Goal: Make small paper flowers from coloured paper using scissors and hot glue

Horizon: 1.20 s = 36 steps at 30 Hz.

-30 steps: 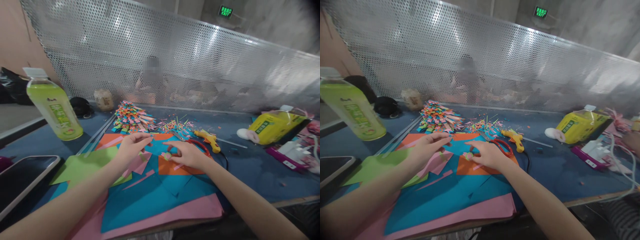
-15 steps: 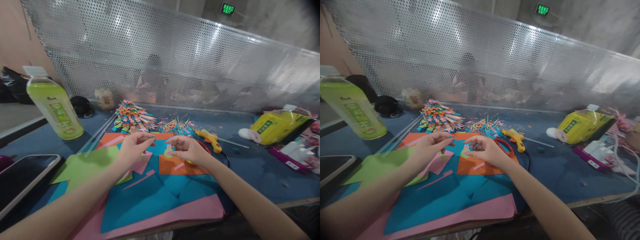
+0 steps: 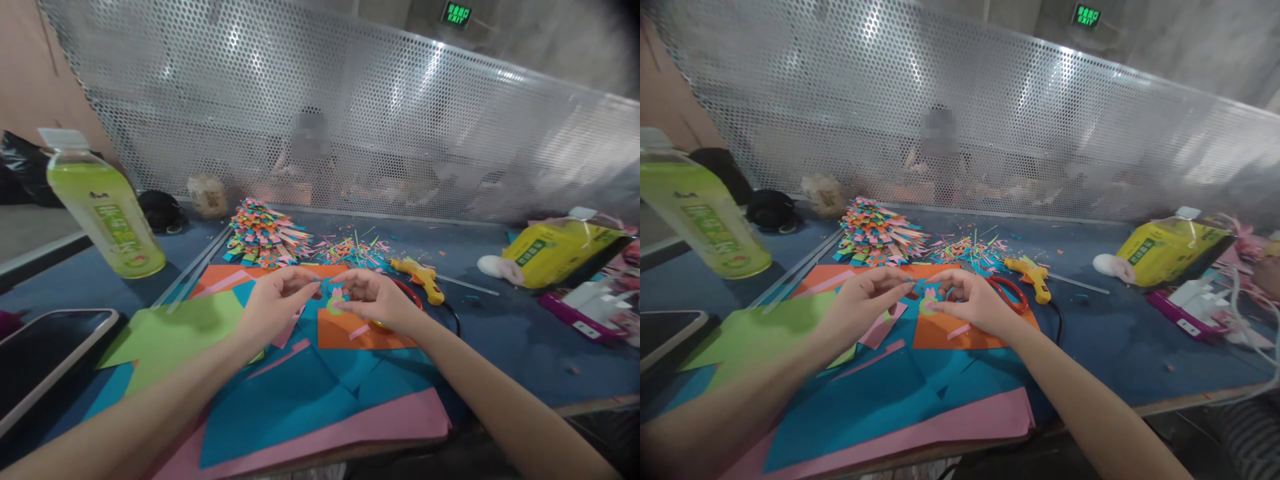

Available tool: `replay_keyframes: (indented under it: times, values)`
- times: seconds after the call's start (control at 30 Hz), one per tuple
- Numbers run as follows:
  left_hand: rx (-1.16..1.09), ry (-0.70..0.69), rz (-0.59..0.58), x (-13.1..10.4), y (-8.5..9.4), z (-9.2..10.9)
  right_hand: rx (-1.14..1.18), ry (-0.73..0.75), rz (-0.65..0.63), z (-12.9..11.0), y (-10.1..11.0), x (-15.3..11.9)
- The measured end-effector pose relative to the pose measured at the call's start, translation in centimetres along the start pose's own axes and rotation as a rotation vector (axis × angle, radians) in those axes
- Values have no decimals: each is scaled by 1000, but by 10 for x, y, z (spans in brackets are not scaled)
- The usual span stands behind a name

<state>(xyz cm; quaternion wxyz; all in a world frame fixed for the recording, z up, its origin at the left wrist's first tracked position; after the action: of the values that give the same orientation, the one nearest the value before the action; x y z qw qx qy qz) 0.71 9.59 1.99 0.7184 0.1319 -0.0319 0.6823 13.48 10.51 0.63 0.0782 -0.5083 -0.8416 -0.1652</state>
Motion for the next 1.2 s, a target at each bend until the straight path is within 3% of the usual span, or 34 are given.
replay_keyframes:
  times: [1.03, 1.2]
  values:
    - [-68, 73, -79, -5, -10, -1, -31, 13, 31, 1, 4, 1]
    - [-100, 51, -23, -5, -2, 4, -314, 208, 107, -24, 8, -7]
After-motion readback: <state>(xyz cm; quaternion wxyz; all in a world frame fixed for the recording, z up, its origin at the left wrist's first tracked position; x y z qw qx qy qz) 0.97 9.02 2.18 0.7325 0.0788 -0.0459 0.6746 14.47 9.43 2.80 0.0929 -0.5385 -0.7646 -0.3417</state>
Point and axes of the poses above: each hand's wrist, its own x-axis towards the middle knuckle, its own y-axis out of the back of the hand, z = x × y, the point moved 9 cm from there along x, towards the middle knuckle, and after that the axes turned 4 degrees about z, right-handed, at the moved point
